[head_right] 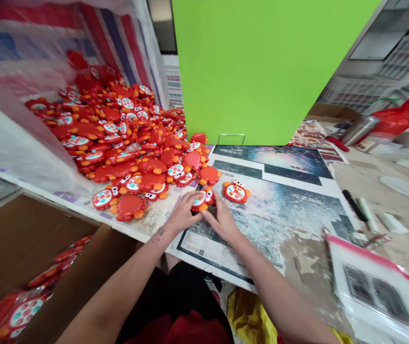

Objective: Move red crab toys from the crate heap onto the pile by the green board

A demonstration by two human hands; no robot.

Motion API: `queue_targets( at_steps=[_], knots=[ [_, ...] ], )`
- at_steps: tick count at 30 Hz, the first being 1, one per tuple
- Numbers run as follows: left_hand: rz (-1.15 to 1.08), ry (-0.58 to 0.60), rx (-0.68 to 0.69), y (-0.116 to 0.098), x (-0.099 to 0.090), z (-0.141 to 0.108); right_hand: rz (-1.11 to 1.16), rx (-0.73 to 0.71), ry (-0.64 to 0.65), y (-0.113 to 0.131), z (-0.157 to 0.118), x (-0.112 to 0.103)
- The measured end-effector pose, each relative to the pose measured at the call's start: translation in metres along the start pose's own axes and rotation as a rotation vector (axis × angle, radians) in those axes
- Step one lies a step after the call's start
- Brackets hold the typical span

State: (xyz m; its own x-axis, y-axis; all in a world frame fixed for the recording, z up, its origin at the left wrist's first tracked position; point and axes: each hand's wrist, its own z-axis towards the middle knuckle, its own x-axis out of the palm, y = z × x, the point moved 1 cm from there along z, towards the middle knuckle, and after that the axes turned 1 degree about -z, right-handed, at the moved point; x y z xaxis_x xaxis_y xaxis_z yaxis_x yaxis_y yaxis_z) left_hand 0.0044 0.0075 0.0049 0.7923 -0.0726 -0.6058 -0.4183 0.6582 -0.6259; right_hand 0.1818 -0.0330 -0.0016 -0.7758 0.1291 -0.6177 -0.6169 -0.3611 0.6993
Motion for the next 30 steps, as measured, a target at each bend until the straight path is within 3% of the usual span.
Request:
queue_targets(
  at_steps=[3, 5, 9, 14, 19, 26, 30],
  knots=[
    [-0.090, 0.154, 0.103, -0.005, 0.001, -0.001, 0.141, 0.079, 0.055, -0.002, -0.002, 0.003],
    [-0.098, 0.139, 0.104, -0.004, 0.001, -0.001, 0.221, 0.116, 0.025, -0.007, -0.001, 0.001],
    [-0.059, -0.008, -0.075, 0.002, -0.002, 0.000, 0.367, 0.111, 0.007, -0.014, 0.001, -0.004],
    [-0.104, 0.112, -0.228, 0.001, -0.002, 0.002, 0.381, 0.118, 0.098, -0.011, -0.002, -0.002],
    [-0.061, 0.140, -0.310, -0.002, -0.002, 0.001, 0.354, 0.145, 0.113, -0.007, -0.002, -0.002],
    [-0.124, 0.218, -0.157, -0.001, -0.003, -0.001, 0.370, 0.141, 0.107, -0.006, 0.001, -0.002],
    [-0.136, 0.252, -0.181, 0.001, -0.004, -0.001, 0.417, 0.157, 0.172, -0.005, 0.001, -0.001]
  ],
)
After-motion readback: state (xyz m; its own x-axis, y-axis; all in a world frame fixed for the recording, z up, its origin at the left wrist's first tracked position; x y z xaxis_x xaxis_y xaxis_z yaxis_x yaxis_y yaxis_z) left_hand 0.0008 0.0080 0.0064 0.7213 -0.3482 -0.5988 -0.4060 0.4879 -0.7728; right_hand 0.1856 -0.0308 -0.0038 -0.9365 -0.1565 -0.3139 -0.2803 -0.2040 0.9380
